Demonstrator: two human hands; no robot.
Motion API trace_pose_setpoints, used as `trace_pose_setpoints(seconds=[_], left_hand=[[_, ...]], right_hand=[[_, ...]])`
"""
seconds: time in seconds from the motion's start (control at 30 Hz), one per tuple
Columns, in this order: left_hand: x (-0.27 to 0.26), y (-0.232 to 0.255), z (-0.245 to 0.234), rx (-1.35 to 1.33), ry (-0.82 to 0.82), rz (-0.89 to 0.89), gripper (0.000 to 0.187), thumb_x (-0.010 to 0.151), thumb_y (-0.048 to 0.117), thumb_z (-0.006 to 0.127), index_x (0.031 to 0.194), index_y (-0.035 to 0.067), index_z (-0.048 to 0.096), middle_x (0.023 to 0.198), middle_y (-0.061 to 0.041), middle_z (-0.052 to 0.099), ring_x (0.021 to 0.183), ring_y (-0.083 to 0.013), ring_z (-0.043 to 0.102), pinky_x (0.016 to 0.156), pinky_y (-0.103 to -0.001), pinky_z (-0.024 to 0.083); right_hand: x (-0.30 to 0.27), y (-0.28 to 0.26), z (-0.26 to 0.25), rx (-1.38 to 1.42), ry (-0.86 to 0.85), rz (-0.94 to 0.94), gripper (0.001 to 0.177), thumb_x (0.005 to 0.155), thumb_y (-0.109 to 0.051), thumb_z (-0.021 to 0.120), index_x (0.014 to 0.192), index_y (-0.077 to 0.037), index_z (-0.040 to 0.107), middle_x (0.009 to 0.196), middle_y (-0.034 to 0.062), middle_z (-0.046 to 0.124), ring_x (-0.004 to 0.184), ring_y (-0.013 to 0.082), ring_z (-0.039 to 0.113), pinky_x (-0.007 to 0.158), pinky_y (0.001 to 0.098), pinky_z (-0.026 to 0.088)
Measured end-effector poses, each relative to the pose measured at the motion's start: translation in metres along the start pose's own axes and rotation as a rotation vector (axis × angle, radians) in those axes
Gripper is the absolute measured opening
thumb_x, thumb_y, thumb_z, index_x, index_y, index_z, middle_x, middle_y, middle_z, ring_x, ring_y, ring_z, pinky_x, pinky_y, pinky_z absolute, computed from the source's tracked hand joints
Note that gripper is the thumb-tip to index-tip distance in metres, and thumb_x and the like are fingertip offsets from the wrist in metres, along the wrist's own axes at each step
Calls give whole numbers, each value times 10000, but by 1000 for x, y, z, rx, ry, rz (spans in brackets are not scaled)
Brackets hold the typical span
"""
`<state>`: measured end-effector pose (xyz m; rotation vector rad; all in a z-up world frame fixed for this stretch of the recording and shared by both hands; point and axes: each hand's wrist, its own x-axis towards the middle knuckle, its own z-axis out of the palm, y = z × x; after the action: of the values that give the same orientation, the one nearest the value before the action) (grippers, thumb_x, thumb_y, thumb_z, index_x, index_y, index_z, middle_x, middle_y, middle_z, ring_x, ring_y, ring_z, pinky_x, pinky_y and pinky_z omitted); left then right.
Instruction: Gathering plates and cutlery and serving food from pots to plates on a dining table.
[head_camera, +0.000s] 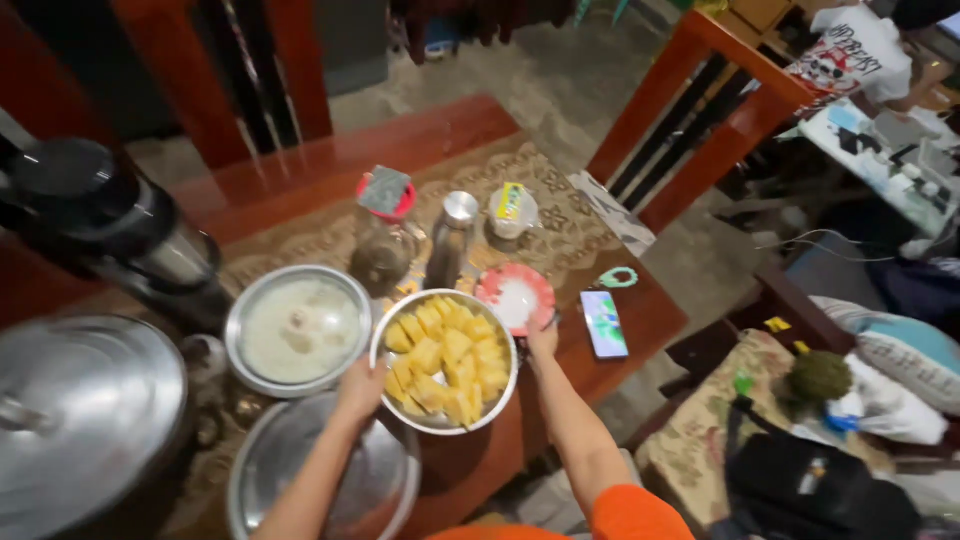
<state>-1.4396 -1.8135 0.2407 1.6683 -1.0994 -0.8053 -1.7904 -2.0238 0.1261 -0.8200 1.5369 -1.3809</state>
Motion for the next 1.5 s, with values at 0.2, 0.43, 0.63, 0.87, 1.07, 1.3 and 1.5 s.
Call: trace_pose_setpoints(seconds=[0.2, 0.43, 0.63, 0.87, 1.07, 1.3, 1.5], left_hand=[[28, -2, 24, 257, -76, -110, 387, 944, 297, 571, 1216, 43, 679, 1028, -303, 714, 1007, -482, 677, 889, -524, 525], [45, -5, 37, 238, -72, -159, 366, 934, 275, 557, 1196, 49, 676, 1077, -291, 709, 1056, -468, 668, 927, -517, 514], [54, -5, 45, 309, -108, -146, 376, 934, 271, 537, 1208, 52, 671, 1133, -274, 691, 1081, -472, 641, 945, -532, 486], [78, -52, 54, 399, -221, -250, 388, 946, 313, 558, 1208, 65, 703, 1160, -282, 694, 1127, -443, 655, 988, -493, 506], [81, -60, 56, 326, -205, -260, 377, 924, 252, 575, 1227, 58, 689, 1159, -277, 699, 1121, -431, 666, 973, -475, 519], [79, -31, 48, 373, -310, -166, 341, 914, 186, 583, 1191, 49, 729, 1154, -252, 727, 1053, -371, 709, 899, -437, 554], [83, -63, 62, -20, -272, -511, 332, 907, 115, 603, 1204, 15, 710, 1096, -241, 753, 958, -375, 694, 807, -472, 568]], right_hand=[[40, -21, -28, -639, -43, -161, 506, 992, -452, 628, 1273, -31, 613, 1138, 211, 696, 1059, 384, 664, 924, 483, 514], [-30, -145, -14, -938, -66, -506, 398, 1011, -360, 566, 1223, -31, 640, 1101, 249, 675, 1007, 469, 648, 871, 548, 505], [-3, -127, 3, -1183, -449, -750, 239, 919, -150, 583, 1105, -23, 665, 1088, 225, 659, 949, 442, 676, 811, 528, 549], [1, -118, 18, -1316, -506, -737, 225, 840, -104, 624, 1036, -20, 698, 1094, 208, 660, 959, 433, 677, 817, 543, 552], [0, -135, 36, -1310, -571, -826, 228, 790, -141, 666, 973, -35, 750, 1039, 211, 677, 988, 409, 650, 870, 533, 521], [-79, -208, 94, -654, -741, -443, 173, 947, -143, 621, 1046, -46, 726, 982, 178, 762, 902, 286, 767, 821, 382, 593], [-146, -217, 180, -501, -830, -904, 623, 918, -72, 630, 1477, 43, 381, 1565, 319, 345, 1388, 458, 433, 1078, 442, 444]])
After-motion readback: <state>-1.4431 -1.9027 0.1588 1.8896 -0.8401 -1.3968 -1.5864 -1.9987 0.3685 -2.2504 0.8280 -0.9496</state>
